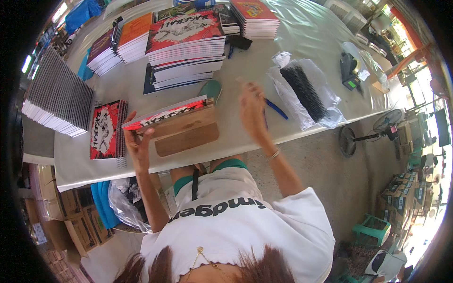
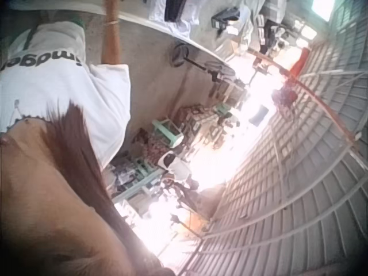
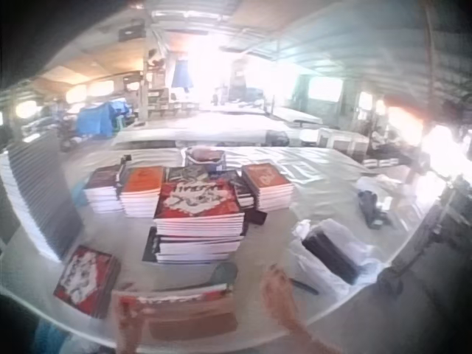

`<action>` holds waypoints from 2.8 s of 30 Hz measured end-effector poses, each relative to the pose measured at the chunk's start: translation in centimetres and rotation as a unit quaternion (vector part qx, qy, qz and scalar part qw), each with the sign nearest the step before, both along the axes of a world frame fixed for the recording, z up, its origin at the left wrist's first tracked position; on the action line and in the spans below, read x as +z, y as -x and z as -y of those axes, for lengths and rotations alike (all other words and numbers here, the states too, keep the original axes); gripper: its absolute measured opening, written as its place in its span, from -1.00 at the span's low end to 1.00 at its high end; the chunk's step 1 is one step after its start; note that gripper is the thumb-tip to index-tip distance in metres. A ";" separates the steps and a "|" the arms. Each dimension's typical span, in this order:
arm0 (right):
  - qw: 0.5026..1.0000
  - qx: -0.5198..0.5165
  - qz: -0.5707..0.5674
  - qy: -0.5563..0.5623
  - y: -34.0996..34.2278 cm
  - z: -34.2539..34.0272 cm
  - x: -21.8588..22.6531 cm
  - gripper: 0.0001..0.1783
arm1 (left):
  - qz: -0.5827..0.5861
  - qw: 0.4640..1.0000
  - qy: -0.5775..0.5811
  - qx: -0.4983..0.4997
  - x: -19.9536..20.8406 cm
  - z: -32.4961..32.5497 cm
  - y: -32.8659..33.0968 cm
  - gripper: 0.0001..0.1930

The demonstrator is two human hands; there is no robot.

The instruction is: The person assembles spiral notebooks by picking up a front and back cover, placing them on a wooden jig, and threading a metal spiral coil through the pre-punched holes of the covers.

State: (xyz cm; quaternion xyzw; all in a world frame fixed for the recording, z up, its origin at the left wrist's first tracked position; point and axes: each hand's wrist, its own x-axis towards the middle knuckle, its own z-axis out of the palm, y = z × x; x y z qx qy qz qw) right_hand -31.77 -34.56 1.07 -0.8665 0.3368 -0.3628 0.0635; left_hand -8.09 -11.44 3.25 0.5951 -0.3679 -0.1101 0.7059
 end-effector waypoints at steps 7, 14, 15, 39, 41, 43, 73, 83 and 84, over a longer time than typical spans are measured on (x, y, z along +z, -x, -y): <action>0.940 -0.301 -0.159 -0.029 14.6 22.5 0.6 -0.63 | -0.046 0.997 -0.025 -0.059 2.3 0.3 -1.5 -0.25; 0.972 -0.176 -0.037 -0.153 16.3 25.4 -2.5 -0.63 | -0.026 0.997 -0.021 -0.063 2.1 -0.3 -1.0 -0.24; 0.962 -0.174 -0.012 -0.210 16.1 25.0 -1.9 -0.67 | -0.025 0.997 -0.019 -0.068 2.3 -0.4 -0.9 -0.24; 0.945 -0.306 -0.119 0.012 12.9 19.0 8.2 -0.86 | 0.360 0.897 -0.032 0.255 5.1 3.2 7.7 -0.59; 0.959 -0.271 -0.084 0.007 12.2 17.9 8.5 -0.84 | 0.365 0.894 -0.056 0.256 5.0 3.2 8.0 -0.58; 0.987 -0.157 -0.002 -0.027 9.5 15.0 10.3 -0.80 | 0.375 0.889 -0.064 0.256 4.9 3.1 8.1 -0.57; 0.935 0.276 0.081 -0.209 -2.6 -2.5 11.0 -0.76 | 0.400 0.875 -0.207 0.179 5.4 8.7 9.0 -0.64; 0.865 0.287 0.195 -0.363 -3.2 -3.7 9.4 -0.80 | 0.447 0.849 -0.230 0.164 6.1 8.4 8.5 -0.67; 0.864 0.289 0.194 -0.363 -3.2 -3.7 9.4 -0.80 | 0.451 0.845 -0.236 0.162 6.1 8.3 8.5 -0.67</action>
